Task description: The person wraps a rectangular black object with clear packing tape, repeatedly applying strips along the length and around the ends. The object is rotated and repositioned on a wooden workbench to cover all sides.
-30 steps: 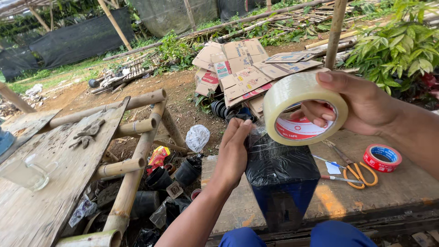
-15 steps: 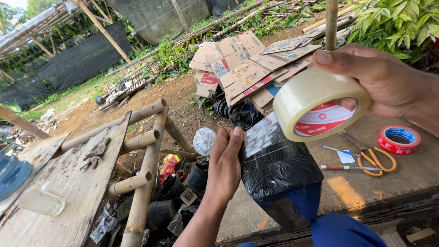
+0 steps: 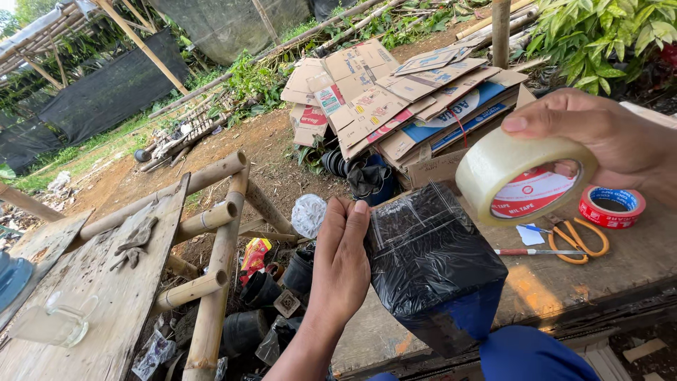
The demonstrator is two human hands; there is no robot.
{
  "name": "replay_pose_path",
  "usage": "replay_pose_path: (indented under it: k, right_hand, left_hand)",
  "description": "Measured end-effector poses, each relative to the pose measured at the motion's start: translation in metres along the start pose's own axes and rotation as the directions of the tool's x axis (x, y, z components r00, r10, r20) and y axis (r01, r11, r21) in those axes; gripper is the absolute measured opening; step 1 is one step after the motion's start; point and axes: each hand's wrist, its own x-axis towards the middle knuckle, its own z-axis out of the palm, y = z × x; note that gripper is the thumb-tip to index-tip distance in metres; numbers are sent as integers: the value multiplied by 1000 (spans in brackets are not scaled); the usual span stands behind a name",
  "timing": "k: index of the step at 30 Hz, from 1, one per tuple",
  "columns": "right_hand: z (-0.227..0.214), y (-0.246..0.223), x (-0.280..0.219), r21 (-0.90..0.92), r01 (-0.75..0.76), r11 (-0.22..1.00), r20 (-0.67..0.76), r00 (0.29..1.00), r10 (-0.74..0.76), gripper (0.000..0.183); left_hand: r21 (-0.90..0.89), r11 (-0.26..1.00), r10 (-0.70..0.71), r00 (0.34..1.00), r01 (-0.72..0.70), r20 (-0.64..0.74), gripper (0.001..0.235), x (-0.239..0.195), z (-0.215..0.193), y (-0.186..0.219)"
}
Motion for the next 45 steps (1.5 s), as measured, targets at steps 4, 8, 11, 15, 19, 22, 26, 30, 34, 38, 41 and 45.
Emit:
replay_pose_path:
  k: [4, 8, 11, 15, 19, 22, 26, 30, 34, 38, 41, 45]
  right_hand:
    - [0, 28, 13, 143, -36, 989, -27, 999, 40, 35]
    - [20, 56, 7, 329, -50, 943, -61, 995, 74, 36]
    - [37, 62, 8, 401, 18, 916, -8, 1000, -17, 37]
    - [66, 55, 14, 360, 56, 931, -13, 998, -55, 37]
    - [100, 41, 23, 312, -8, 950, -106, 993, 44, 38]
    - [122, 37, 27, 300, -17, 954, -80, 996, 43, 41]
    - [141, 38, 18, 305, 21, 952, -15, 1000, -17, 41]
    - [148, 33, -1, 346, 43, 937, 34, 998, -59, 37]
    - [154, 26, -11, 403, -33, 915, 105, 994, -11, 34]
    - [162, 15, -10, 410, -51, 911, 193, 981, -32, 34]
    - [163, 7, -6, 337, -57, 940, 299, 953, -49, 36]
    - [161, 10, 11, 245, -50, 968, 392, 919, -52, 39]
  left_hand:
    - [3, 1000, 9, 1000, -9, -9, 26, 0, -4, -3]
    - [51, 997, -60, 997, 62, -45, 24, 4, -10, -11]
    - [-256, 958, -137, 990, 131, -8, 11, 12, -17, -11]
    - [-402, 867, -326, 945, 296, -7, 4, 16, -37, -6]
    - [-438, 799, -458, 889, 412, 1, 6, 13, -60, -2]
    - [-540, 752, -476, 878, 379, -47, 14, 5, -69, -6]
    - [-607, 737, -412, 910, 298, -53, 21, -11, -75, -8]
    - [-251, 918, -326, 944, 305, -44, 33, -13, -79, 14]
    - [640, 763, 1, 990, -92, 141, 64, -38, -63, 45]
    - [962, 58, 55, 963, -267, 264, 110, -57, -11, 46]
    - [955, -251, -105, 985, -157, 134, 107, -55, -4, 43]
    - [959, -108, -76, 964, -261, 254, 119, -41, -34, 34]
